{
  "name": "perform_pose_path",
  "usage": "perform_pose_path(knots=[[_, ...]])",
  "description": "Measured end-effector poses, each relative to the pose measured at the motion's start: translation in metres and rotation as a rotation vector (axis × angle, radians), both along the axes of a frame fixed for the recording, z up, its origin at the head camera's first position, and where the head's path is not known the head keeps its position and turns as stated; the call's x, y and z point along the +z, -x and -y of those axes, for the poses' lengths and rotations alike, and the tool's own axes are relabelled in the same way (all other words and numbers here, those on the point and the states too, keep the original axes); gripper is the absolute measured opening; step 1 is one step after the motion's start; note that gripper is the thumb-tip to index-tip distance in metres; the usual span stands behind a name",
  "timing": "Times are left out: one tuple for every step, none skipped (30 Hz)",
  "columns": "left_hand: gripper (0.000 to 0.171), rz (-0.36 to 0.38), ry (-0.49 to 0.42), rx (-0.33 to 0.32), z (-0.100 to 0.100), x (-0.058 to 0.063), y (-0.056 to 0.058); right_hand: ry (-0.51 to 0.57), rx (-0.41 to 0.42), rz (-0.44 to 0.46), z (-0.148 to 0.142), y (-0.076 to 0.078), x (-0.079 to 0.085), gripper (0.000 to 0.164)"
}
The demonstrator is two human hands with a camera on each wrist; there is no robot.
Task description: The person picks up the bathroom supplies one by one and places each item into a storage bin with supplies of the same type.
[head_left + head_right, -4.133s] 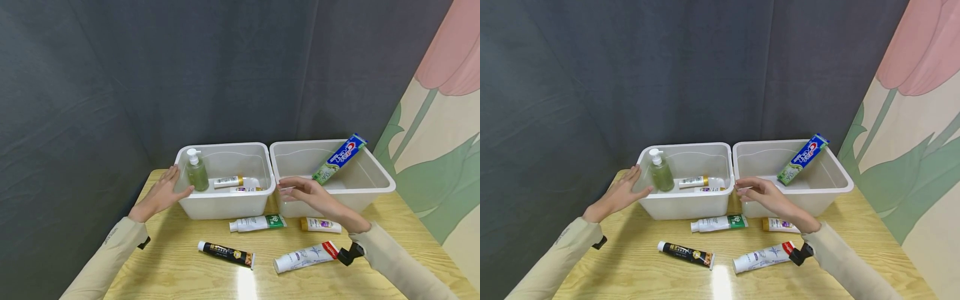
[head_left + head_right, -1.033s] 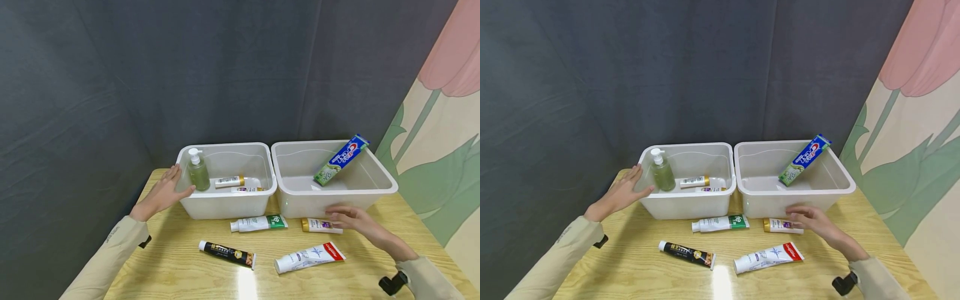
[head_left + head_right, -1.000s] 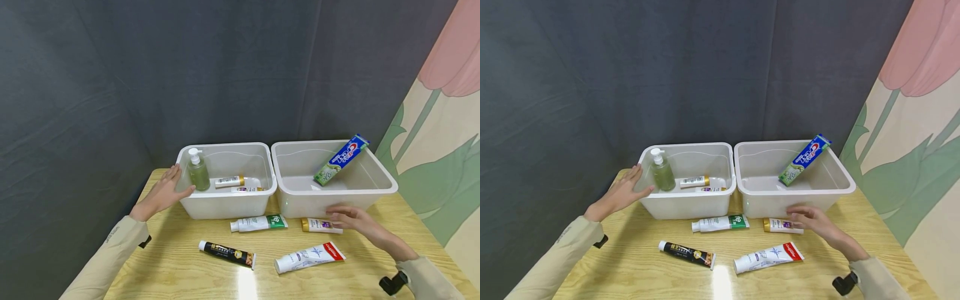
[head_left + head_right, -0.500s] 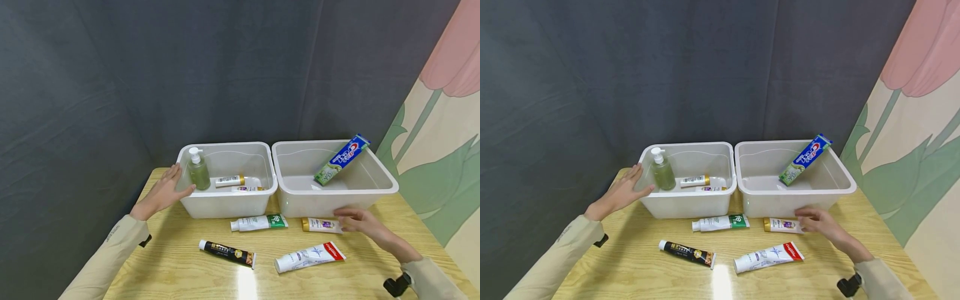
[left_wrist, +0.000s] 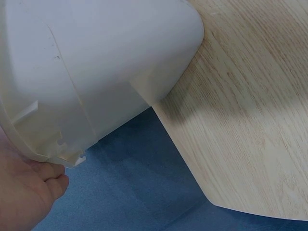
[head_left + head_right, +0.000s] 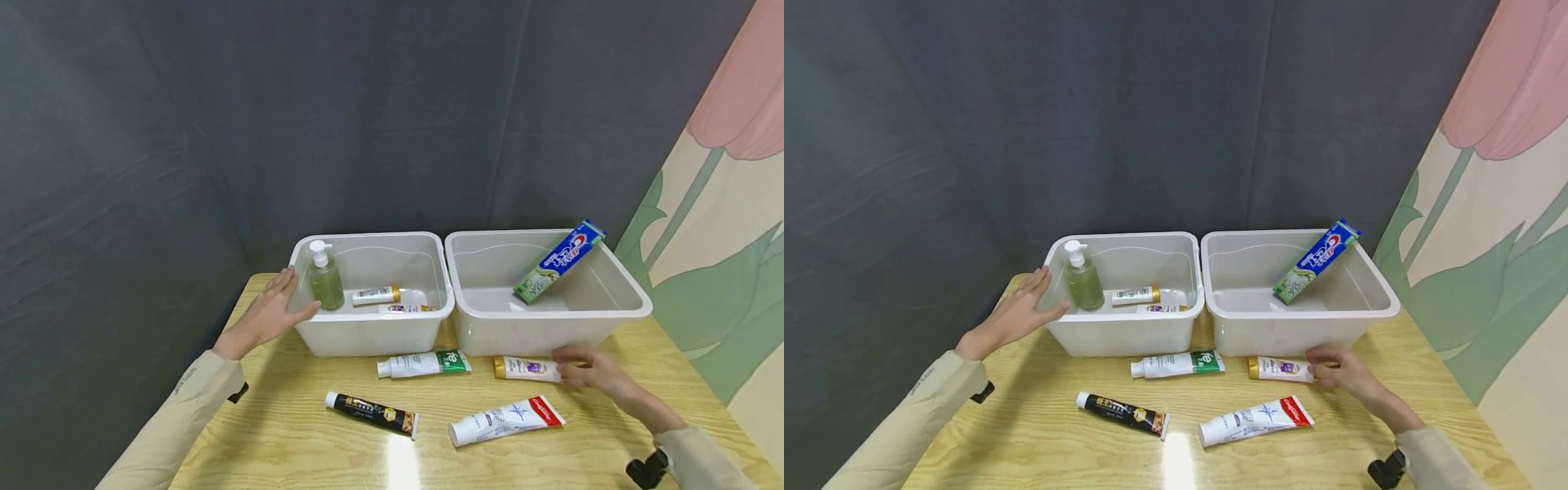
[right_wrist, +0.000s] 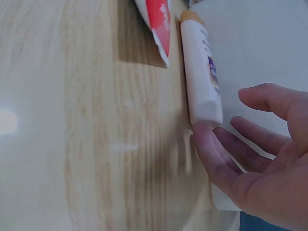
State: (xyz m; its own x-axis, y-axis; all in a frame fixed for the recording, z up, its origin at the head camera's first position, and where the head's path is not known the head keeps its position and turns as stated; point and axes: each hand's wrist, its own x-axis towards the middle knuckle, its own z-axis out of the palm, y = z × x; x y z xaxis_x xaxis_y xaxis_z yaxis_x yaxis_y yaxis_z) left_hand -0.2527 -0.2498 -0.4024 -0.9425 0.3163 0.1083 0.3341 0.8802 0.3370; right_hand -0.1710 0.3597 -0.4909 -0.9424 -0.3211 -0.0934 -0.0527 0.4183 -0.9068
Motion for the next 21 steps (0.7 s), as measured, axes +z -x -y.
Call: perform_pose_path(knots=[[0.099,-0.003,0.001,-0.001,0.000,0.000,0.000,-0.004,-0.007,0.010,0.000,0.000,-0.001,0.047],[0.099,-0.004,0.001,-0.001,0.000,0.000,0.000,-0.010,-0.014,0.022,0.000,-0.001,-0.001,0.047],[0.098,-0.004,0.001,-0.001,0.000,0.000,0.000,-0.012,-0.010,0.030,0.000,-0.001,-0.002,0.048],[0.099,-0.004,0.002,-0.001,0.000,0.000,0.000,-0.013,-0.012,0.037,0.000,-0.001,-0.002,0.049],[0.099,-0.004,0.004,-0.001,0.000,0.000,0.000,-0.015,-0.013,0.040,0.000,-0.002,-0.003,0.049],[0.099,-0.004,0.005,0.000,0.000,0.001,0.000,-0.018,-0.014,0.044,0.000,-0.002,-0.004,0.049],[0.099,-0.003,0.004,0.000,0.000,0.001,0.000,-0.018,-0.015,0.048,0.000,-0.003,-0.004,0.050],[0.099,-0.003,0.004,0.000,0.000,0.001,0.000,-0.018,-0.014,0.047,0.000,-0.003,-0.005,0.050],[0.098,-0.004,0.003,0.000,0.000,0.001,0.000,-0.017,-0.011,0.046,0.000,-0.003,-0.005,0.049],[0.098,-0.005,0.003,0.001,0.000,0.001,0.000,-0.017,-0.016,0.045,0.001,-0.004,-0.006,0.049],[0.098,-0.005,0.002,0.001,0.000,0.002,0.000,-0.021,-0.021,0.043,0.001,-0.004,-0.007,0.049],[0.098,-0.005,0.002,0.001,0.000,0.002,0.000,-0.028,-0.027,0.040,0.002,-0.004,-0.007,0.049],[0.098,-0.004,0.001,0.002,0.000,0.002,0.000,-0.033,-0.034,0.033,0.002,-0.003,-0.008,0.049],[0.098,-0.003,0.000,0.003,0.000,0.002,0.000,-0.038,-0.038,0.026,0.003,-0.003,-0.009,0.050],[0.098,-0.002,0.000,0.003,0.000,0.001,0.000,-0.044,-0.045,0.021,0.004,-0.003,-0.010,0.050],[0.098,-0.003,0.001,0.002,0.000,0.001,0.000,-0.051,-0.051,0.014,0.005,-0.002,-0.012,0.050],[0.098,-0.004,0.000,0.002,0.000,0.001,0.000,-0.058,-0.057,0.009,0.005,-0.002,-0.013,0.051],[0.099,-0.003,0.000,0.001,0.000,0.001,0.000,-0.067,-0.065,0.001,0.006,-0.002,-0.014,0.050],[0.099,-0.002,-0.001,0.001,0.000,0.001,0.000,-0.073,-0.069,-0.005,0.007,-0.001,-0.015,0.050],[0.099,-0.002,-0.002,0.000,0.000,0.001,0.000,-0.082,-0.069,-0.015,0.007,-0.001,-0.015,0.050],[0.099,-0.003,-0.002,-0.001,0.000,0.001,0.000,-0.096,-0.073,-0.027,0.007,-0.001,-0.016,0.049]])
